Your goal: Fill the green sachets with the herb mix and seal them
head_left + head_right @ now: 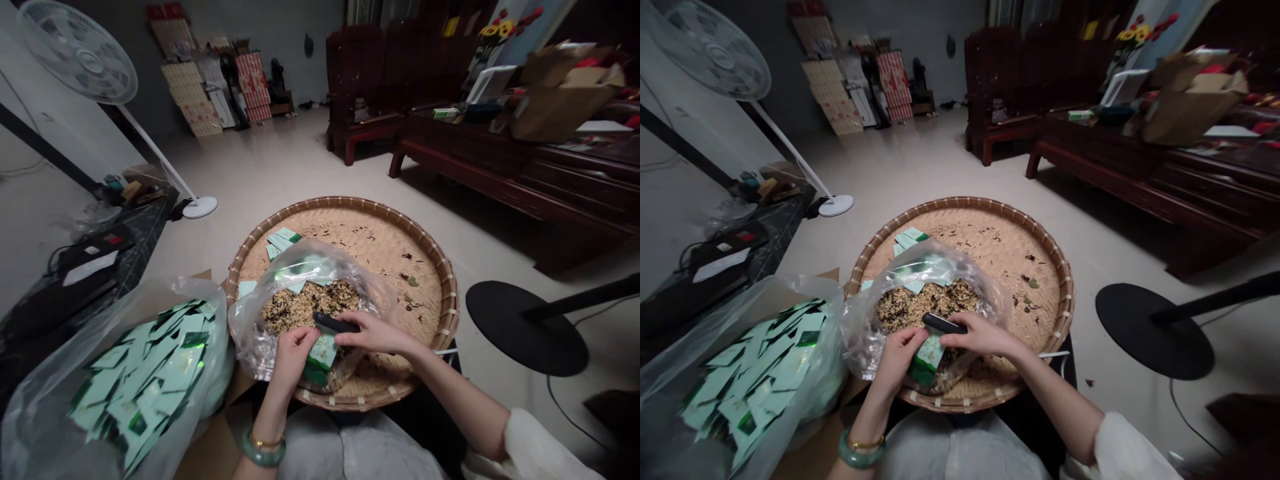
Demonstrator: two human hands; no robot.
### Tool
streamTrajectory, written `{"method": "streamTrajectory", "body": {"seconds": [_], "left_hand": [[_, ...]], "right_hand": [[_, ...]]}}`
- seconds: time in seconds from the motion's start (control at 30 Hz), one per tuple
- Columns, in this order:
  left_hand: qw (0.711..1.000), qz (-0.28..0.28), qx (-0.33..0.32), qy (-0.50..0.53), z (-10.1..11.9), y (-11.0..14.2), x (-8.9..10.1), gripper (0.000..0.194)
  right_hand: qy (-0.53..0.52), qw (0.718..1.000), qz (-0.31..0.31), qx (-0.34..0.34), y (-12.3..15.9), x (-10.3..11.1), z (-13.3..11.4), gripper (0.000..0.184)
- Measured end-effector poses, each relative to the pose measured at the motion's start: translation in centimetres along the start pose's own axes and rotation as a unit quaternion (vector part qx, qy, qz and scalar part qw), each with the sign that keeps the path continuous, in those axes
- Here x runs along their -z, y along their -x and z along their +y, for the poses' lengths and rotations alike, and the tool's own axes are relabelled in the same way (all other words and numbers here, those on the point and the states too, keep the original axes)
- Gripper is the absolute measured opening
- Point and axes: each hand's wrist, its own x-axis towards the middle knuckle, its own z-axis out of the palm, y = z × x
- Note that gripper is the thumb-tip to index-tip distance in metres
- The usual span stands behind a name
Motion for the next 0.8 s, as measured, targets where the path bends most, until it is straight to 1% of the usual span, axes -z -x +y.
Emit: {"method": "streamTrajectory", "body": {"seconds": [0.07,0.13,0.23,0.3,0.4,0.43,0.47,0.5,0.57,0.63,0.67,0.73,0.8], "left_hand": [[1.000,0.013,0.004,0.009,0.2,0.1,0.2,0.030],[0.999,0.042,0.010,0.029,0.4,0.1,0.7,0.031],[0.995,0.083,0.013,0.060,0.7,0.1,1.5,0.031],[0.994,0.094,0.006,0.063,0.7,0.2,1.8,0.030],[0.994,0.100,-0.014,0.049,0.4,0.4,1.6,0.028],[0.994,0.100,-0.020,0.042,0.3,0.5,1.4,0.028],[0.994,0.097,-0.025,0.035,0.3,0.5,1.3,0.028],[0.995,0.094,-0.030,0.027,0.3,0.6,1.1,0.027],[0.996,0.083,-0.038,0.009,0.5,0.7,0.8,0.026],[0.997,0.064,-0.044,-0.010,1.0,0.8,0.5,0.024],[0.998,0.051,-0.045,-0.018,1.3,0.9,0.4,0.024],[0.998,0.027,-0.046,-0.030,1.7,1.2,0.1,0.024],[0.998,0.011,-0.048,-0.034,1.9,1.4,-0.1,0.024]], "right_hand": [[0.011,1.000,0.016,-0.005,0.2,0.2,-0.2,0.045],[0.024,0.999,0.030,-0.024,0.5,0.7,-0.2,0.048],[0.096,0.992,0.068,-0.040,0.7,1.6,0.5,0.056],[0.189,0.976,0.101,-0.045,0.5,2.1,1.5,0.058],[0.324,0.935,0.137,-0.052,0.0,2.4,2.8,0.047],[0.348,0.924,0.149,-0.048,-0.1,2.3,2.9,0.043],[0.355,0.920,0.163,-0.038,-0.2,2.1,2.7,0.039],[0.342,0.922,0.179,-0.021,-0.2,1.9,2.3,0.034],[0.263,0.942,0.207,0.033,-0.3,1.1,0.9,0.028],[0.164,0.957,0.221,0.090,-0.4,0.0,-0.8,0.029],[0.139,0.960,0.216,0.113,-0.6,-0.6,-1.6,0.028],[0.126,0.960,0.207,0.142,-1.1,-2.0,-2.5,0.021],[0.131,0.954,0.218,0.161,-1.6,-3.0,-2.8,0.025]]}}
